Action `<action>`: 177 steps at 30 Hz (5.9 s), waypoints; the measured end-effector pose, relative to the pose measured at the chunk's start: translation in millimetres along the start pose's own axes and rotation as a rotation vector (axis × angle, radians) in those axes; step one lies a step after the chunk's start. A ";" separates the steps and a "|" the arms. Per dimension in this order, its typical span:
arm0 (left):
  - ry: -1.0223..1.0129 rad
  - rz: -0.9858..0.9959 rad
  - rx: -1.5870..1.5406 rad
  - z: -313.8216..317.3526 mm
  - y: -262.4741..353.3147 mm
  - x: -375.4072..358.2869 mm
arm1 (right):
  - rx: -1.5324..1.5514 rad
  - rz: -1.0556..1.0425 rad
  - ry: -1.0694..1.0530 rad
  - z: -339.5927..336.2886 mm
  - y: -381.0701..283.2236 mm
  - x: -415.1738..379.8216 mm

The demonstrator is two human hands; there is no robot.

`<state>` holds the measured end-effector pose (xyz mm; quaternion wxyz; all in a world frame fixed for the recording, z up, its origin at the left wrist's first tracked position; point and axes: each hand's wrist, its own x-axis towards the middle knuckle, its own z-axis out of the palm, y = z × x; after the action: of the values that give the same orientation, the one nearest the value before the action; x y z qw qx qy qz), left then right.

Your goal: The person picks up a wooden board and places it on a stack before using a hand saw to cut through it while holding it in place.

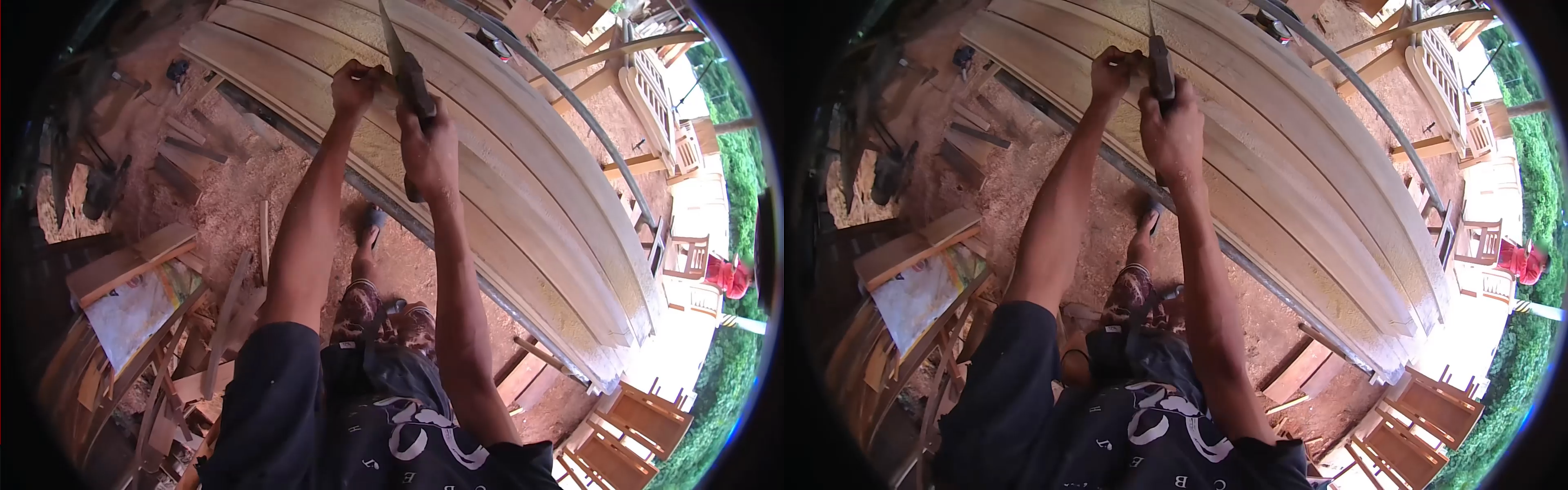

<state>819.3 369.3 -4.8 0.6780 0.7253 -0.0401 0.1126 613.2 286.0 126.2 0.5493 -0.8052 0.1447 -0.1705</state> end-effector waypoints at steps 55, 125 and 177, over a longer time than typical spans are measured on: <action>-0.001 -0.046 0.081 2.3 5.5 -10.4 | 0.193 0.011 -0.047 -15.9 61.0 -56.7; -0.013 0.002 0.125 3.7 -6.7 -7.3 | 0.221 0.433 0.029 -139.7 17.9 -370.7; -0.008 0.041 0.105 2.4 -1.1 1.5 | 0.051 0.124 -0.019 -50.5 44.3 -143.4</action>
<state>821.2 367.1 -5.7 0.6363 0.7594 -0.0517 0.1254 460.2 288.4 85.3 0.5805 -0.7819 0.1848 -0.1321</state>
